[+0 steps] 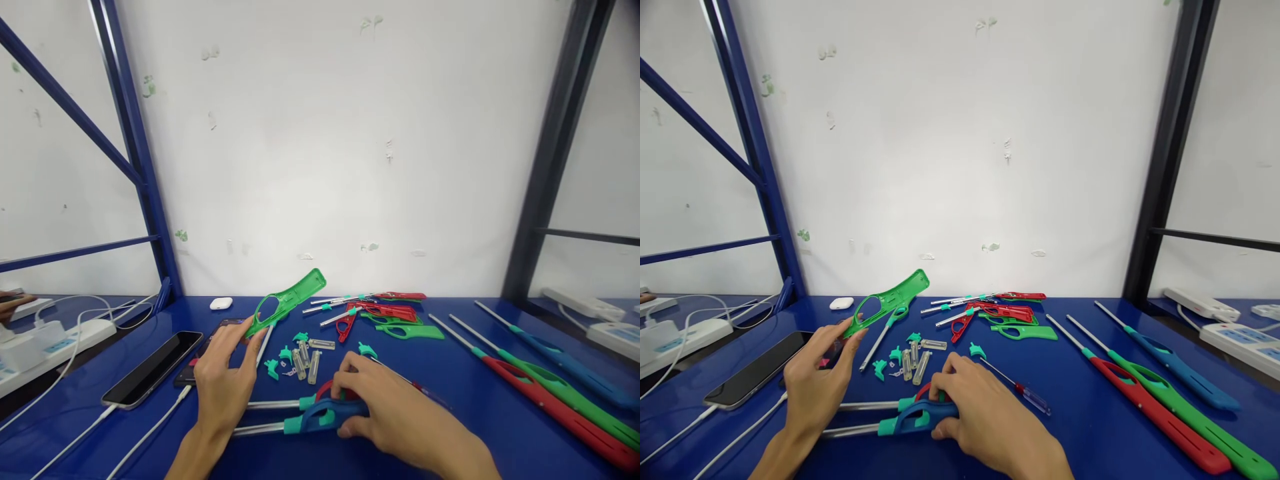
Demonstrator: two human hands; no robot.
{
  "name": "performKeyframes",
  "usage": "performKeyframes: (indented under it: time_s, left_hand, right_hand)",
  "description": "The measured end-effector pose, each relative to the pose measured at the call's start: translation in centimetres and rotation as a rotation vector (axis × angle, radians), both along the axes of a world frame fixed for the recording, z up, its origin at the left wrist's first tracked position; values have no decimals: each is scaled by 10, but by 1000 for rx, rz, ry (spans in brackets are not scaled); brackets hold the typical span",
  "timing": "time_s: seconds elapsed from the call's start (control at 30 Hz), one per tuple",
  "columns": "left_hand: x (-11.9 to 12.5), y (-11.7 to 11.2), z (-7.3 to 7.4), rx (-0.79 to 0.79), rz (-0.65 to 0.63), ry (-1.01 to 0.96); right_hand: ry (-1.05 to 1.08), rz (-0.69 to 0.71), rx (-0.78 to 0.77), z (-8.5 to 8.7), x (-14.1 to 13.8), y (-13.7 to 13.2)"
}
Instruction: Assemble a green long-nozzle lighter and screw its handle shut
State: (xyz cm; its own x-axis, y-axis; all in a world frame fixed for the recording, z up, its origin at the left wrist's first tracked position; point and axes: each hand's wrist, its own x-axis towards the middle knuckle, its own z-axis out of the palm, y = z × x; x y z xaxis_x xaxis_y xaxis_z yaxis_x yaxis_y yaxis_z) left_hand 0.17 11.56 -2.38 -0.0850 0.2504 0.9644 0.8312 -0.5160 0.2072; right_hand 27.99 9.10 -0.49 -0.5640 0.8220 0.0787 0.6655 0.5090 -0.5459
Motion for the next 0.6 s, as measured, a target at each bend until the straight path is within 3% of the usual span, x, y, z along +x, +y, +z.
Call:
performKeyframes:
  time_s: [0.3, 0.47, 0.6]
  left_hand:
    - [-2, -1, 2, -29, 75, -120]
    - [1, -3, 3, -57, 113, -178]
    - [-1, -2, 0, -59, 104, -136]
  right_hand:
    - [94, 52, 62, 13, 16, 10]
    - [141, -105, 183, 28, 51, 8]
    - [203, -319, 317, 36, 95, 11]
